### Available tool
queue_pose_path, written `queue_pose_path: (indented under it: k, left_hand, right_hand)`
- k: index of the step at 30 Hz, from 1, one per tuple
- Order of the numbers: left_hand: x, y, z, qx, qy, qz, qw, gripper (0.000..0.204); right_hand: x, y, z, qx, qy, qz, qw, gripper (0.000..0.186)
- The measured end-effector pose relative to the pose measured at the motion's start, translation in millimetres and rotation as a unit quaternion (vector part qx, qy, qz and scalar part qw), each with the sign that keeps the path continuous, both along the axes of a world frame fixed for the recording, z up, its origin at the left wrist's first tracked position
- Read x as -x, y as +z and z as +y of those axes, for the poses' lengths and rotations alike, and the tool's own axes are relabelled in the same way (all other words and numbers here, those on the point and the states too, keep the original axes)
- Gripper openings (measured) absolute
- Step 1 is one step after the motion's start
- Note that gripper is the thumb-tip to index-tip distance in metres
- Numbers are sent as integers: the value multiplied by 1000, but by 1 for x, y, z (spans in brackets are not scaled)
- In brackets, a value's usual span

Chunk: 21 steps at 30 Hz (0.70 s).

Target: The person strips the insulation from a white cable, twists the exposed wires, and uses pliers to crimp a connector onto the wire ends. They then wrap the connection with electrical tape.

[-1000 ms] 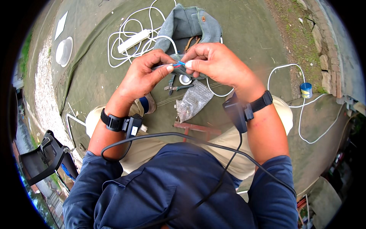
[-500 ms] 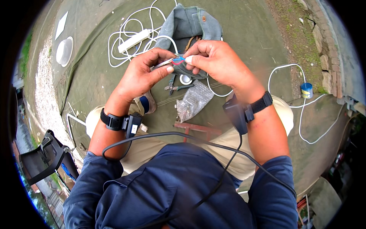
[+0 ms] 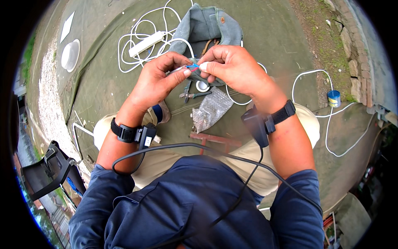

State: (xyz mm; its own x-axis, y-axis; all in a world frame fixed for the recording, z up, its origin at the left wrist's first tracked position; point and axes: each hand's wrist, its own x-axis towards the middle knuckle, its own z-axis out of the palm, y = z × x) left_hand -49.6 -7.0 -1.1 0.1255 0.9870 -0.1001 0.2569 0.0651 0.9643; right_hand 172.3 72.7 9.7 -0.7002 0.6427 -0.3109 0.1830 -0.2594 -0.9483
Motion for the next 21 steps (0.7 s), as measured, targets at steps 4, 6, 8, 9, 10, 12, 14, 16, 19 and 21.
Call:
queue_pose_path:
  k: [4, 6, 8, 9, 10, 12, 14, 16, 19, 21]
  left_hand:
    - [1, 3, 1, 5, -8, 15, 1000, 15]
    - [1, 4, 1, 1, -11, 26, 1000, 13]
    - [1, 5, 1, -17, -14, 19, 1000, 12]
    - [0, 5, 1, -26, -15, 15, 999, 12]
    - [0, 4, 1, -32, -18, 20, 999, 11]
    - [2, 2, 1, -43, -21, 30, 998, 11]
    - [3, 2, 1, -43, -23, 30, 998, 11]
    - [3, 2, 1, -27, -22, 22, 999, 12]
    - [1, 1, 1, 12, -12, -4, 1000, 13]
    - [-1, 0, -1, 31, 2, -27, 999, 14]
  right_hand:
    - [0, -1, 0, 4, -2, 2, 1000, 18]
    - [0, 0, 0, -1, 0, 4, 1000, 18]
    - [0, 0, 0, -4, 3, 5, 1000, 19]
    - [0, -1, 0, -4, 4, 5, 1000, 19]
    - [-1, -2, 0, -5, 5, 5, 1000, 19]
    - [0, -3, 0, -7, 7, 6, 1000, 19]
    - [0, -3, 0, -8, 7, 6, 1000, 19]
    - [0, -3, 0, -7, 8, 6, 1000, 19]
    - [0, -3, 0, 2, 3, 11, 1000, 19]
    - [1, -3, -1, 5, 6, 15, 1000, 18]
